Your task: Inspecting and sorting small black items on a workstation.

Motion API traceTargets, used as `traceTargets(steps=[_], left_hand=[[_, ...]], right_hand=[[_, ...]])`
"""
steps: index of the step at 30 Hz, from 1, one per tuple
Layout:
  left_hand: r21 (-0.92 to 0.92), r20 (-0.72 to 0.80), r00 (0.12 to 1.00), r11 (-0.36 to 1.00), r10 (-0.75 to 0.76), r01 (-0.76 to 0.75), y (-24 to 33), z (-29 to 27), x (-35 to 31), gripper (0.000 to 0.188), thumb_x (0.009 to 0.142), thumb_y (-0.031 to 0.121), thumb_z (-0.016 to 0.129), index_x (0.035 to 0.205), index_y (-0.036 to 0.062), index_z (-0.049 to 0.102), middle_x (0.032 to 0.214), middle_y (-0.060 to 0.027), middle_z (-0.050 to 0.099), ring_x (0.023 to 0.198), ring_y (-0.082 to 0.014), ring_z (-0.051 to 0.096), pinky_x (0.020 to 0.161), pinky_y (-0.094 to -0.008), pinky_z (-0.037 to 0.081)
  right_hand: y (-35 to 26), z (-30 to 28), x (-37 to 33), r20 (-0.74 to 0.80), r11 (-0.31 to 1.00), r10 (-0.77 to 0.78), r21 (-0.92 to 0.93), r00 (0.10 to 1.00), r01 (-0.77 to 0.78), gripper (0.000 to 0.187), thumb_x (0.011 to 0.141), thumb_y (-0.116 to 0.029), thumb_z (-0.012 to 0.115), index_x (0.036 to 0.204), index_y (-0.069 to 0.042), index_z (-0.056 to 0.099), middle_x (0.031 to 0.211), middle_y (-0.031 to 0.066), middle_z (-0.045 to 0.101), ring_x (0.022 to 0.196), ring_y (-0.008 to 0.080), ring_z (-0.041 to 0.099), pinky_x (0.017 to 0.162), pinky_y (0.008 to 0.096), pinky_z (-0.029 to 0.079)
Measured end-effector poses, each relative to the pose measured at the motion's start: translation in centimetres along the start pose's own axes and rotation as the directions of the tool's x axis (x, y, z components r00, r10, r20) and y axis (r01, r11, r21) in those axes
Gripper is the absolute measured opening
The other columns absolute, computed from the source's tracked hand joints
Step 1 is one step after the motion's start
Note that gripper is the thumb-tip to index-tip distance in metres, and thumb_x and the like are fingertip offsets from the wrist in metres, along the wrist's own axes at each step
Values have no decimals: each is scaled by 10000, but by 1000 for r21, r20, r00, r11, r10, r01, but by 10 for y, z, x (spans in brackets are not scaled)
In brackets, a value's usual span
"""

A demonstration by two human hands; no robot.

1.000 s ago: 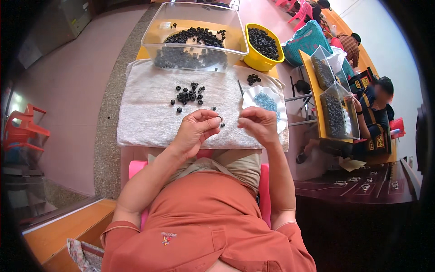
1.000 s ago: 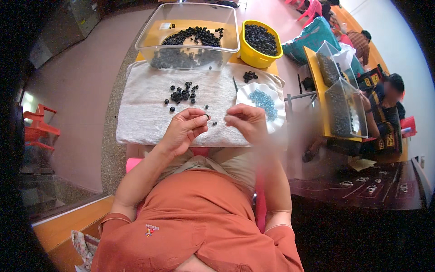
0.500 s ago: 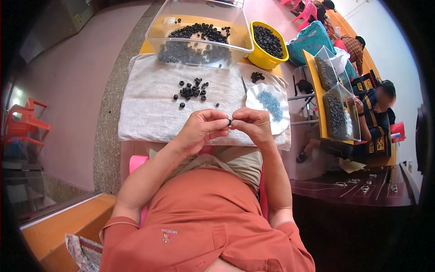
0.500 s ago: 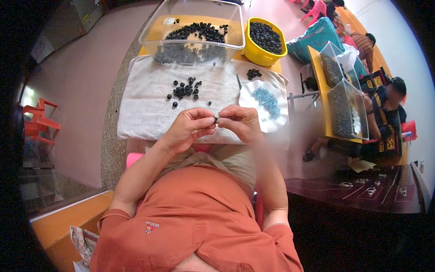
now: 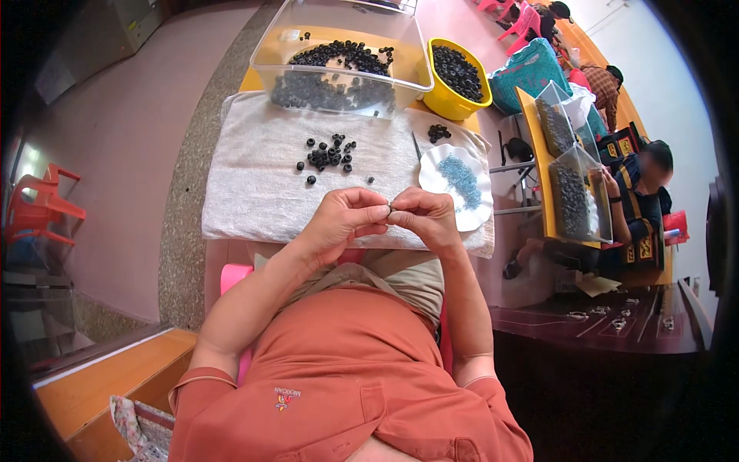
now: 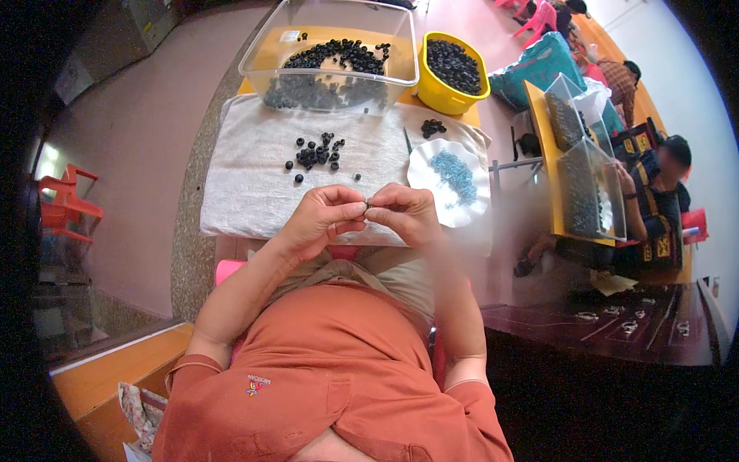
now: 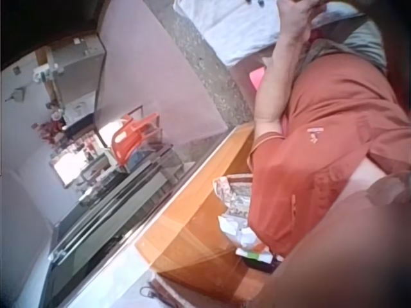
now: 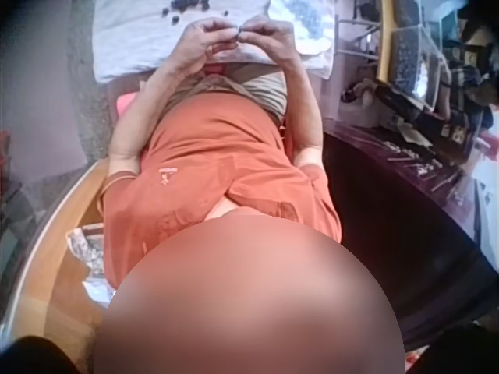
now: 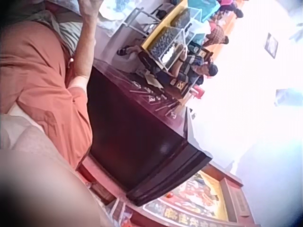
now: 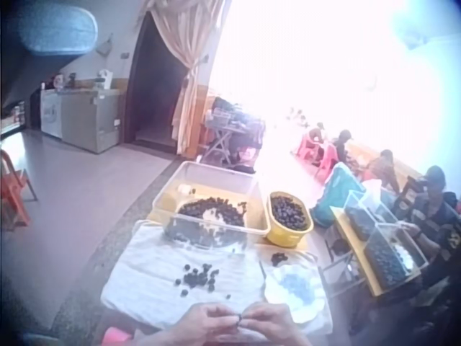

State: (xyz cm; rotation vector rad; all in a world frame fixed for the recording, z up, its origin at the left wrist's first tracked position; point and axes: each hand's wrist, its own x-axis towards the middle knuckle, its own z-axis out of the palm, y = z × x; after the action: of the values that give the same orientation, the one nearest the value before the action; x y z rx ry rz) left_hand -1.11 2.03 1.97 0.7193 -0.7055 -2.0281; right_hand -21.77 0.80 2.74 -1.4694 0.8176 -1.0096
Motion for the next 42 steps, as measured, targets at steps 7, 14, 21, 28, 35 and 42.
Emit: traceTargets(steps=[7, 14, 21, 28, 35, 42], left_hand=[[-64, -60, 996, 996, 61, -65, 0, -7, 4, 104, 898, 73, 676, 995, 40, 659, 939, -47, 680, 828, -132, 667, 782, -278, 579], [-148, -103, 986, 979, 129, -144, 4, -17, 7, 113, 894, 62, 681, 996, 26, 651, 923, -47, 676, 815, -138, 663, 758, -273, 579], [-198, -190, 965, 955, 183, -220, 25, -30, 12, 114, 891, 42, 677, 1001, 32, 651, 955, -75, 688, 847, -148, 676, 780, -266, 597], [-229, -189, 963, 946, 190, -231, 25, -36, 13, 115, 886, 40, 680, 998, 35, 654, 953, -85, 694, 857, -151, 680, 788, -268, 599], [-237, -207, 960, 943, 187, -234, 25, -36, 14, 104, 882, 37, 684, 982, 36, 654, 945, -81, 694, 817, -148, 682, 770, -266, 601], [-228, -214, 963, 950, 163, -211, 23, -34, 14, 102, 880, 44, 690, 974, 37, 652, 929, -80, 693, 800, -146, 682, 756, -261, 600]], right_hand=[[-5, 28, 0, -24, 764, -399, -562, 917, 318, 190, 820, 41, 713, 1007, 30, 678, 926, 126, 659, 785, 189, 649, 667, 278, 516], [-10, 29, 8, 8, 730, -342, -627, 940, 271, 229, 895, 19, 625, 1124, 28, 637, 1073, 149, 621, 773, 188, 645, 645, 273, 514], [3, -1, 38, -118, 782, -189, -618, 975, 77, 149, 872, 8, 655, 1017, 19, 687, 876, 79, 662, 725, 124, 608, 652, 245, 487], [9, 9, 57, 30, 514, -69, -856, 997, 61, 178, 833, -130, 684, 963, -13, 713, 869, 135, 670, 769, 288, 650, 703, 361, 504], [10, 16, 59, 64, 416, -43, -906, 997, 76, 164, 832, -133, 672, 952, -27, 708, 868, 134, 674, 809, 307, 663, 725, 368, 513], [24, 2, 44, -116, 768, -38, -639, 993, -45, 124, 870, -33, 676, 977, 28, 674, 810, 89, 701, 732, 122, 654, 660, 248, 508]])
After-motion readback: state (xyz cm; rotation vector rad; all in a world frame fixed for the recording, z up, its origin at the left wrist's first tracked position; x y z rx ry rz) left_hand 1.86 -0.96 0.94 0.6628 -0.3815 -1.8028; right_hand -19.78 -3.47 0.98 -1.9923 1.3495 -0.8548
